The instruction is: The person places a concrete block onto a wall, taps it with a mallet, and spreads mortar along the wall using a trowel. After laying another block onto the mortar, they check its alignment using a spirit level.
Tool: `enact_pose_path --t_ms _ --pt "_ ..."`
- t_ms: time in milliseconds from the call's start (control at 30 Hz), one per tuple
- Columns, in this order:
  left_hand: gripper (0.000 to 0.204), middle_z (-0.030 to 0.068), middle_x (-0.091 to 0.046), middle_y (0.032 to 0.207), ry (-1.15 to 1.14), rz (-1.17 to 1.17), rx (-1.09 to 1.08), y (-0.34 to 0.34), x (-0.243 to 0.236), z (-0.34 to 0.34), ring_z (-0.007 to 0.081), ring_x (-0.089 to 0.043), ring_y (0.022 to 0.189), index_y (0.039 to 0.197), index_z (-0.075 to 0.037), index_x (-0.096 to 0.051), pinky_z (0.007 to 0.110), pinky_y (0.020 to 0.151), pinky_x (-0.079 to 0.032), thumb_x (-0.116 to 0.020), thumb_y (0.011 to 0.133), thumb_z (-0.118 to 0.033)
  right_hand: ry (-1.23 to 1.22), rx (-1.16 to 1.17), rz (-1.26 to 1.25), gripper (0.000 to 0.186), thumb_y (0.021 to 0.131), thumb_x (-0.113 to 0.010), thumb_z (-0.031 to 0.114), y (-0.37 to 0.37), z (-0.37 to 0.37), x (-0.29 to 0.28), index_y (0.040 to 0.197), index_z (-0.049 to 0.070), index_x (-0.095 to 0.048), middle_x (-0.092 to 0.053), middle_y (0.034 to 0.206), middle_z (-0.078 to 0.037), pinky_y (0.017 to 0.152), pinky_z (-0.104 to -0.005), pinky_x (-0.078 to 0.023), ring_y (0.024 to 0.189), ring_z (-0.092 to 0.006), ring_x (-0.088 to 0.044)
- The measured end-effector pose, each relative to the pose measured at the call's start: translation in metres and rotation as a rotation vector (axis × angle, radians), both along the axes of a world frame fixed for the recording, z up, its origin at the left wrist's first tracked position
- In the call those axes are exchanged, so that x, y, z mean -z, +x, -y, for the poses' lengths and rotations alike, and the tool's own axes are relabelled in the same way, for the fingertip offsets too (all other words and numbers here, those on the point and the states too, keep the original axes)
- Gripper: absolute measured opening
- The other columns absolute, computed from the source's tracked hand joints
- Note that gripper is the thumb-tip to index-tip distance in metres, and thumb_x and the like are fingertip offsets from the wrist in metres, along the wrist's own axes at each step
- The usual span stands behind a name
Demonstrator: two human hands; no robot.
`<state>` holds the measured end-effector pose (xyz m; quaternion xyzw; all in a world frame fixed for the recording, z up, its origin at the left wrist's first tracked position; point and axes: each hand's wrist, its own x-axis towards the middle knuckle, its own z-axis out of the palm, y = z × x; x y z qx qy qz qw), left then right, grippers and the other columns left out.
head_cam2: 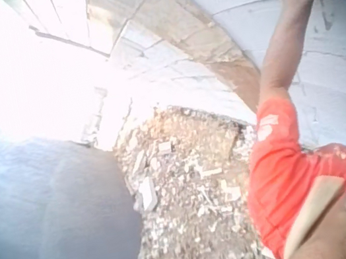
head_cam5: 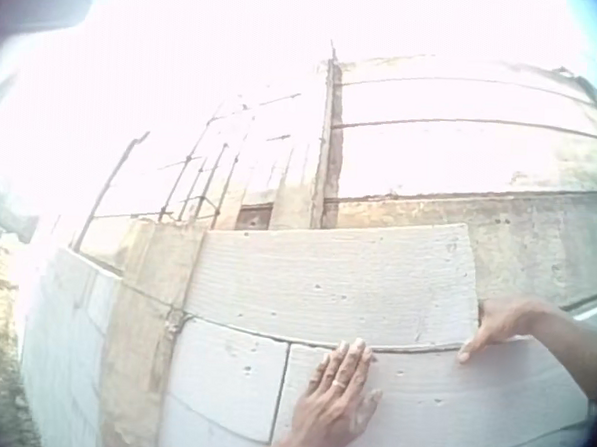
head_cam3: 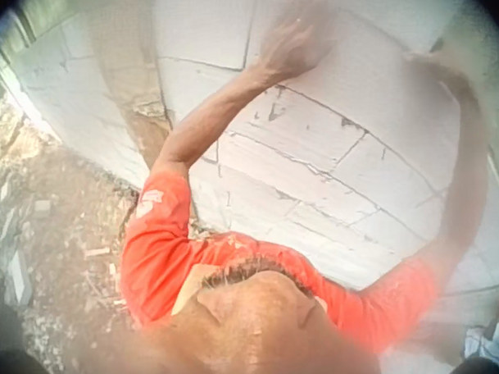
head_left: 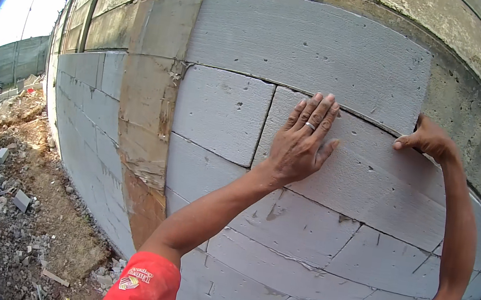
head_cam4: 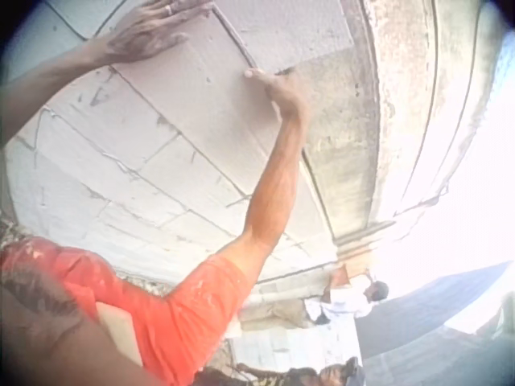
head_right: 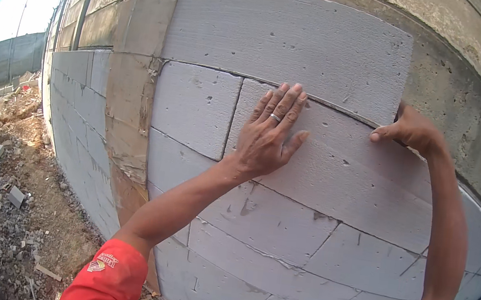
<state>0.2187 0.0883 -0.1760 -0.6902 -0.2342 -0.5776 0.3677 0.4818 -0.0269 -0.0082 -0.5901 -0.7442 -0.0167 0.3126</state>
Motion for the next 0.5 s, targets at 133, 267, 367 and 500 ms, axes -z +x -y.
enact_pose_path --t_ms 133,267,367,500 --pt "0.071 0.0168 -0.026 0.163 -0.040 0.089 -0.063 -0.041 0.020 -0.010 0.0292 -0.017 0.154 0.157 -0.003 -0.028 0.043 0.126 -0.012 -0.047 0.102 -0.045 0.000 -0.106 -0.040 0.131 0.043 -0.099 0.041 -0.010 -0.006 0.000 0.148 -0.007 -0.037 -0.049 0.145 -0.025 0.119 -0.0424 -0.029 0.140 -0.0376 -0.040" --pt "0.071 0.0207 -0.030 0.161 -0.054 0.213 -0.014 -0.089 0.029 -0.016 0.0338 -0.022 0.152 0.155 0.000 -0.030 0.045 0.125 -0.014 -0.047 0.102 -0.045 -0.028 -0.172 -0.037 0.125 0.045 -0.099 0.041 -0.002 -0.010 -0.001 0.145 -0.008 -0.041 -0.052 0.142 -0.024 0.117 -0.0424 -0.032 0.137 -0.0358 -0.045" --pt "0.061 0.0225 -0.047 0.149 0.074 0.323 -0.025 -0.141 -0.016 -0.018 0.0392 -0.038 0.142 0.147 -0.001 -0.046 0.049 0.118 -0.026 -0.054 0.101 -0.040 -0.036 -0.182 -0.026 0.123 0.046 -0.099 0.041 0.007 -0.010 -0.002 0.144 -0.008 -0.042 -0.053 0.141 -0.025 0.117 -0.0419 -0.031 0.137 -0.0358 -0.044" --pt "0.064 0.0262 -0.055 0.139 -0.034 0.356 0.019 -0.186 -0.136 -0.023 0.0402 -0.049 0.134 0.137 0.000 -0.056 0.045 0.112 -0.038 -0.055 0.098 -0.050 0.065 -0.039 0.088 0.117 0.048 -0.098 0.046 0.034 -0.023 -0.006 0.138 -0.009 -0.047 -0.064 0.116 -0.024 0.093 -0.0398 -0.051 0.112 -0.0314 -0.062"
